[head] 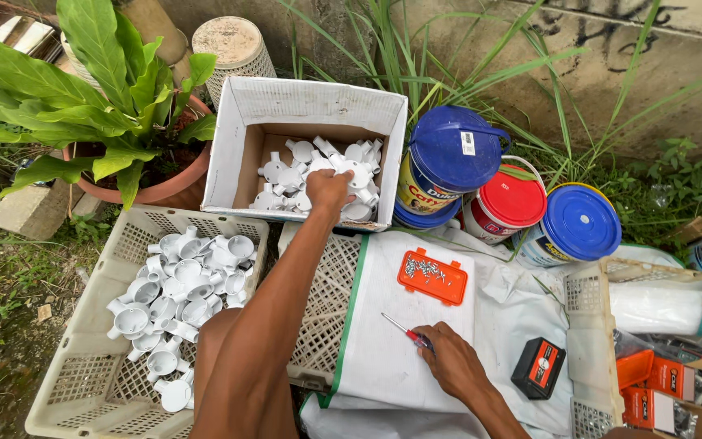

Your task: The person inserts small screws into white plastic T-shaped pipe fittings using a screwdriver, periodically picking additional pieces from storage baskets and organizing them.

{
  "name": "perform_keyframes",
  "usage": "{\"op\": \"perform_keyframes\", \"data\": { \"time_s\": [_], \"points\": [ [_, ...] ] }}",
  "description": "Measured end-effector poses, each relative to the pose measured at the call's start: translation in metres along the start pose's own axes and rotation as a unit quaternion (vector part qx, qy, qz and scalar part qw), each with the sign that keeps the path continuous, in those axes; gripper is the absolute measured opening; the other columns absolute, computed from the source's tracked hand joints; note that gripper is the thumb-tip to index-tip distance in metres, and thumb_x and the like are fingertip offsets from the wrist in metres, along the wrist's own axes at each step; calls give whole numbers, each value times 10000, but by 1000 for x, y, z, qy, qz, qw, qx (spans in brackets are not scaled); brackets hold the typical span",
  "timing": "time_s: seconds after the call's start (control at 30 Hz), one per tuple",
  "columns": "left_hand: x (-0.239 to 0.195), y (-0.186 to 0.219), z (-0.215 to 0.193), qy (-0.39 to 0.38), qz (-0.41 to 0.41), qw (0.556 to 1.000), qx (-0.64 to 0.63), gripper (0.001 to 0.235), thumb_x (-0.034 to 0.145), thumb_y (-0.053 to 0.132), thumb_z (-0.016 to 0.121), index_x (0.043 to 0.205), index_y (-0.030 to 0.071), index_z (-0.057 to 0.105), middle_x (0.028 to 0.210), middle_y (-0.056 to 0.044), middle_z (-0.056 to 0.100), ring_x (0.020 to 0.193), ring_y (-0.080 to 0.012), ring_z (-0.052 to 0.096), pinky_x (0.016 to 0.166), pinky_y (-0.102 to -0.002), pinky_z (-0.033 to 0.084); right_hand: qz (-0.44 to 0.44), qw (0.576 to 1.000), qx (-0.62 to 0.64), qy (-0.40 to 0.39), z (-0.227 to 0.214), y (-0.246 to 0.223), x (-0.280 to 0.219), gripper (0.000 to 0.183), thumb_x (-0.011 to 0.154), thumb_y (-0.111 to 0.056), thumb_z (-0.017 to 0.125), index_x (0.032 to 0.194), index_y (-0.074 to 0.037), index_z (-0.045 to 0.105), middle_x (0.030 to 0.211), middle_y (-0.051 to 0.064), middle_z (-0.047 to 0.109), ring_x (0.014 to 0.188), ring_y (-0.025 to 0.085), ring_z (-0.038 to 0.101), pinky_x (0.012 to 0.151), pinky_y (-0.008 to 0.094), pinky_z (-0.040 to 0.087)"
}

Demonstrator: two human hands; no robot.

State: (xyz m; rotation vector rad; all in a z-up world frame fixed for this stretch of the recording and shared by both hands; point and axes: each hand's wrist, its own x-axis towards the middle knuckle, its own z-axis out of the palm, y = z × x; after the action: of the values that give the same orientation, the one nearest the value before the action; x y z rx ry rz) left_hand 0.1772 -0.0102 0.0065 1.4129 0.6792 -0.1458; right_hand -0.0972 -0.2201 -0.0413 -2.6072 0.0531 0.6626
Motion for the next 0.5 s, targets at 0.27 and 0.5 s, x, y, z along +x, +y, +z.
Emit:
{"op": "perform_keyframes", "data": {
  "time_s": [0.27,0.5],
  "points": [
    [46,-22,11,18,15,999,29,588,879,207,642,1390,-1,438,1390,-173,474,1151,-297,527,887,-389,524,12,1000,-18,14,6,-2,12,343,923,-248,551,1264,-283,553,1077,-47,573,909,205,623,722,368,507],
    [32,-15,-16,-1,127,974,186,463,908,164,474,1338,0,526,1308,-172,575,1346,-337,339,1005,-469,419,6,1000,-13,26,11,8,17,353,918,-273,539,1270,-301,551,1024,-12,562,943,225,619,783,371,503]
  ]
}}
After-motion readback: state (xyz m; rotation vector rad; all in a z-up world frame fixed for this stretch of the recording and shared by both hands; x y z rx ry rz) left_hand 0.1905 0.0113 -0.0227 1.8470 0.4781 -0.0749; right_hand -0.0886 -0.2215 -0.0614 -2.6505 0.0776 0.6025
